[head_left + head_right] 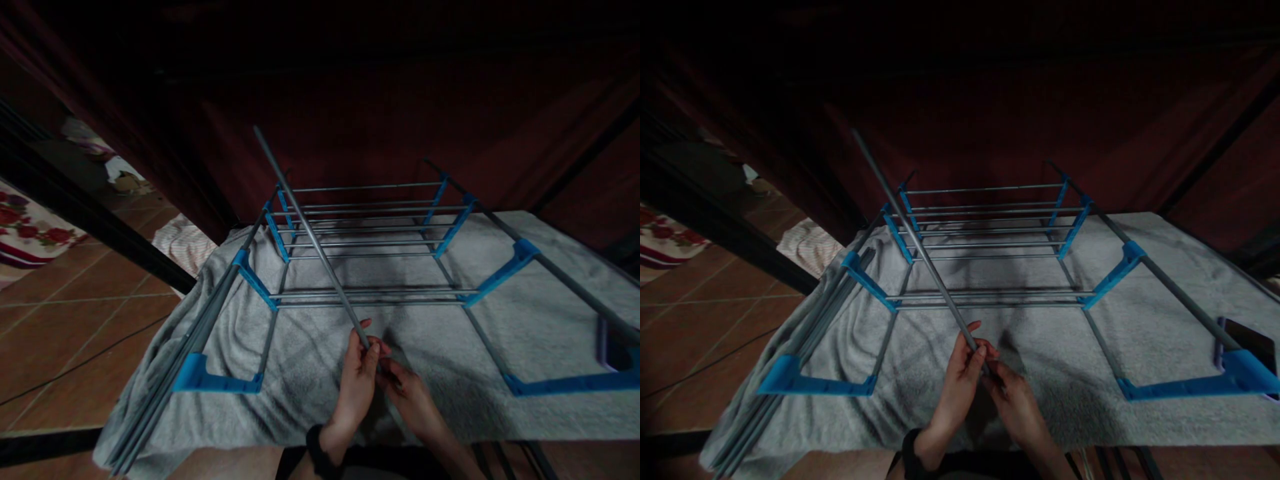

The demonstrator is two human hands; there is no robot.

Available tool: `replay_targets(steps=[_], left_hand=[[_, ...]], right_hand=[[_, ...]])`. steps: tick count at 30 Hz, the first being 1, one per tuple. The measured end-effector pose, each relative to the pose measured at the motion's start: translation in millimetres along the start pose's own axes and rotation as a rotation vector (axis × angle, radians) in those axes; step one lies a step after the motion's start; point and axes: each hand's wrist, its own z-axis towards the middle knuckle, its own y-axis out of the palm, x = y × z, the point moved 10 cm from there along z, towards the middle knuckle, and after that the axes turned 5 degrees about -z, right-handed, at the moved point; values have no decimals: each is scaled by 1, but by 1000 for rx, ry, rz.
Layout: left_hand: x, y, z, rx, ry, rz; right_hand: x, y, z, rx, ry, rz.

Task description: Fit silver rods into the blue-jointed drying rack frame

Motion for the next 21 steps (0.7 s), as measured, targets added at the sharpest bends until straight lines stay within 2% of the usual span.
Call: replay_targets(steps=[3, 5, 9, 14, 21], left_hand=[[-3, -4, -1, -5, -8, 23], [-1, -11, 1, -9, 10, 42], [4, -35, 4, 19, 70, 149], [10, -59, 2, 54, 102, 268], [22, -84, 11, 152, 100, 303]], right_hand=[[3, 6, 0, -47, -1, 72], [10, 0, 0, -36, 28, 86], [16, -34, 3, 111, 76, 119], [3, -76, 13, 281, 73, 172], [-26, -113, 24, 355, 54, 293]])
